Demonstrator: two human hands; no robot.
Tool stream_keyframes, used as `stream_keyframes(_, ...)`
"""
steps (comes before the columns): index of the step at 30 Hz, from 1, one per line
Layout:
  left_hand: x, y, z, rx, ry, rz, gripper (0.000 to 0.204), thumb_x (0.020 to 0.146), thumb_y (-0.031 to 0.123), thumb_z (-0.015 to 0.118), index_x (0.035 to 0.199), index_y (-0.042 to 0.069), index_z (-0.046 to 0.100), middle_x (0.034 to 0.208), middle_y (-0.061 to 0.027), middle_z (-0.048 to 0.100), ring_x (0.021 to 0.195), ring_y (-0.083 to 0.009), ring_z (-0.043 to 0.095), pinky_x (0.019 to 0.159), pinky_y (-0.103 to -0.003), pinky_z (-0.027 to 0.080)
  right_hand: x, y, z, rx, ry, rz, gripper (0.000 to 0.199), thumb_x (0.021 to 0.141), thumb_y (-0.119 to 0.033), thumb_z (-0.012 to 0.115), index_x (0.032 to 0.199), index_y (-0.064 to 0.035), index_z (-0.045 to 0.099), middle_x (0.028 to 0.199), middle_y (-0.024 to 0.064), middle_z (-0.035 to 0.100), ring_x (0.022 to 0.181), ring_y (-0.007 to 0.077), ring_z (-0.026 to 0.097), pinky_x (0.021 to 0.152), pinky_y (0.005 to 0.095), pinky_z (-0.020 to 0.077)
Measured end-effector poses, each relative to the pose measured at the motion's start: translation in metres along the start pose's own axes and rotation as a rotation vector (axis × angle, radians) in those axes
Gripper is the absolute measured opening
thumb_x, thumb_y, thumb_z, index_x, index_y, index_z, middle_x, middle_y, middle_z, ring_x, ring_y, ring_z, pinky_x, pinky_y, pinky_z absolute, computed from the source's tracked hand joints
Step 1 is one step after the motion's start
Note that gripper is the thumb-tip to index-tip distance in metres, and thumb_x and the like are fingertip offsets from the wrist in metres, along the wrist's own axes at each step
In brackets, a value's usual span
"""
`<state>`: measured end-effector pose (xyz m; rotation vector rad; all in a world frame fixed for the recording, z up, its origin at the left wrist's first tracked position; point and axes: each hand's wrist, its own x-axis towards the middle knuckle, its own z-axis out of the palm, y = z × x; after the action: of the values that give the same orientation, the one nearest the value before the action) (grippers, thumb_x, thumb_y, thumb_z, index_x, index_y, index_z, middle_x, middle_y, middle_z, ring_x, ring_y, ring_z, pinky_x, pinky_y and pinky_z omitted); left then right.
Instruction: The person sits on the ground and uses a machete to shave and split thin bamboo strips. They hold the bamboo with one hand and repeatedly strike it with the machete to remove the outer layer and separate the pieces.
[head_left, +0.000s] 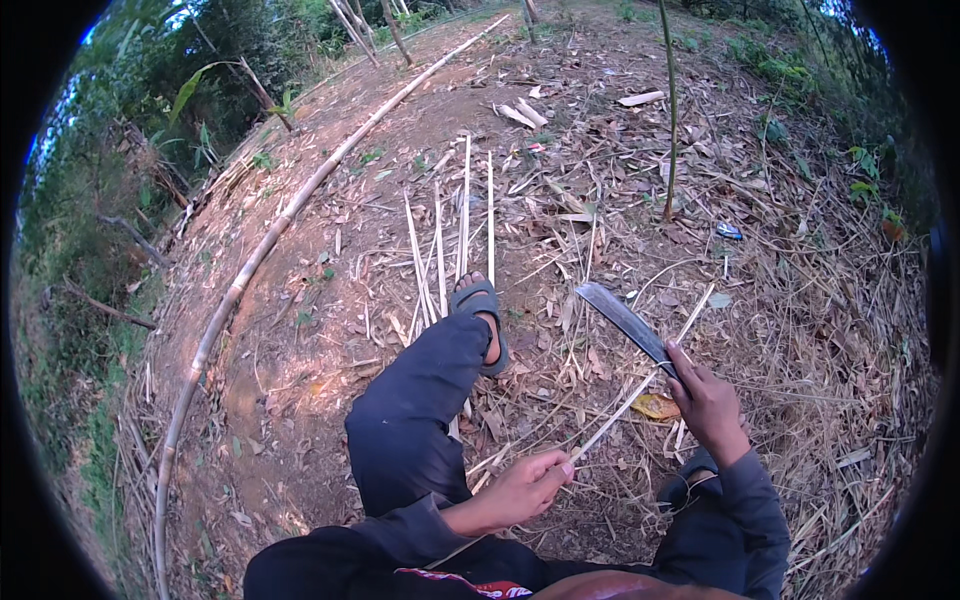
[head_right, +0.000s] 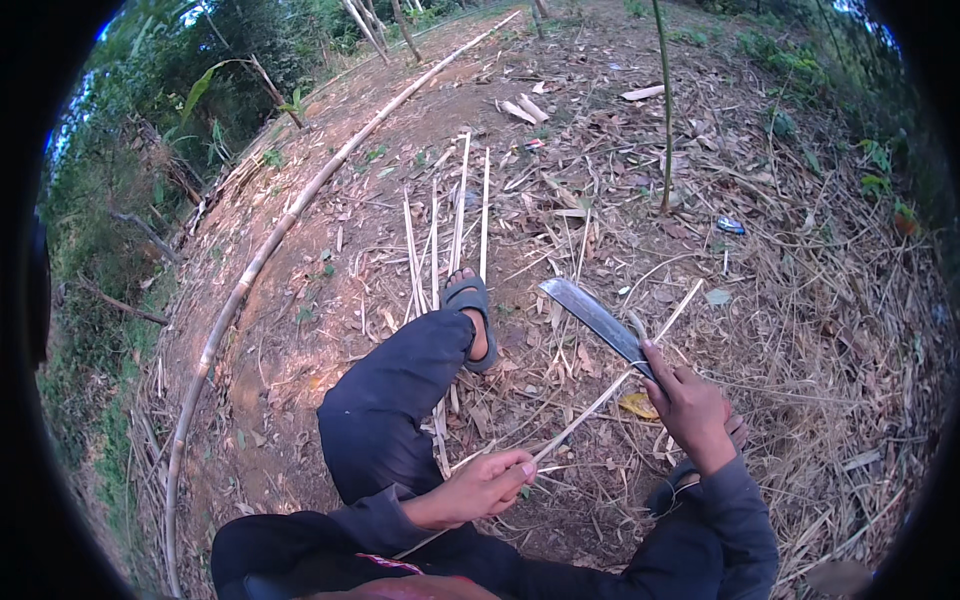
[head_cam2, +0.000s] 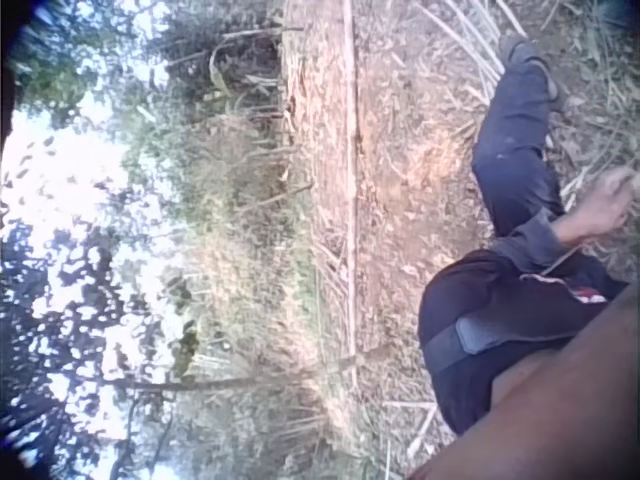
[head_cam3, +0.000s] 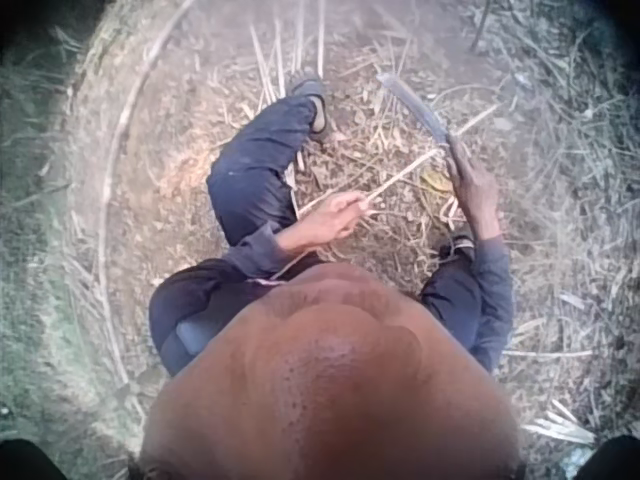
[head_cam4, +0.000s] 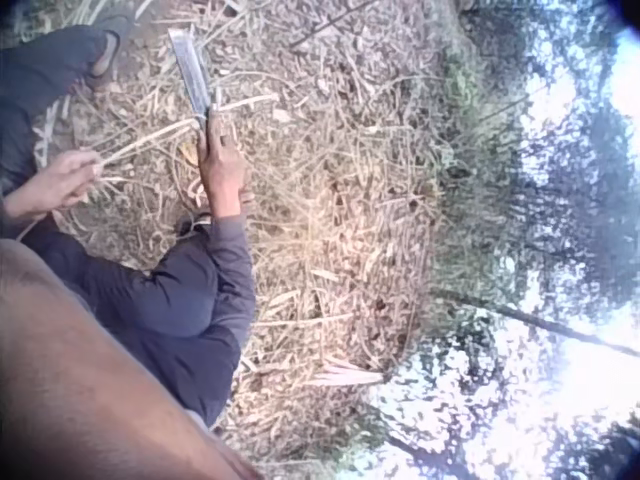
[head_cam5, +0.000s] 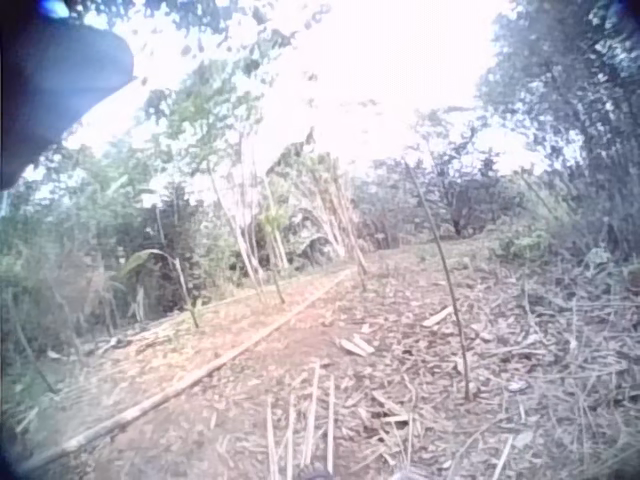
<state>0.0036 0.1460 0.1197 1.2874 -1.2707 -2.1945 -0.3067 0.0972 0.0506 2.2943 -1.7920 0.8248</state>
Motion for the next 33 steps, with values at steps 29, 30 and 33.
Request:
stream_keyframes(29,-0.01,0.009,0.005,-0.098,-0.055,-0.012,0.021,0.109,0.024,0.042,0.101,0.006,0.05,0.062,0.0083,0.028,0.049,-0.0024,0.024,0.045,-0.022,0.02,0.007,0.019,-0.008,0.302,0.177,0.269,0.051,0.102,-0.019,0.055,0.151,-0.0183,0.043,0.07,0.014,0.058,0.056,0.0285,0.056,0.057,0.0422,0.0443)
stream_keyframes(30,-0.007,0.008,0.002,-0.106,-0.048,0.003,0.021,0.109,0.024,0.042,0.101,0.006,0.05,0.062,0.0083,0.028,0.049,-0.0024,0.024,0.045,-0.022,0.02,0.008,0.004,-0.015,0.323,0.137,0.221,0.051,0.102,-0.018,0.055,0.151,-0.0176,0.043,0.07,0.0138,0.058,0.056,0.0285,0.056,0.057,0.0422,0.0444)
stream_keyframes(33,-0.005,0.004,0.0,-0.118,-0.033,0.028,0.021,0.109,0.025,0.042,0.102,0.006,0.05,0.063,0.0085,0.03,0.049,-0.0021,0.026,0.045,-0.021,0.021,0.005,-0.031,-0.037,0.156,-0.131,-0.046,0.055,0.095,-0.035,0.064,0.147,-0.0278,0.05,0.067,0.0073,0.051,0.055,0.0227,0.057,0.051,0.0386,0.0462)
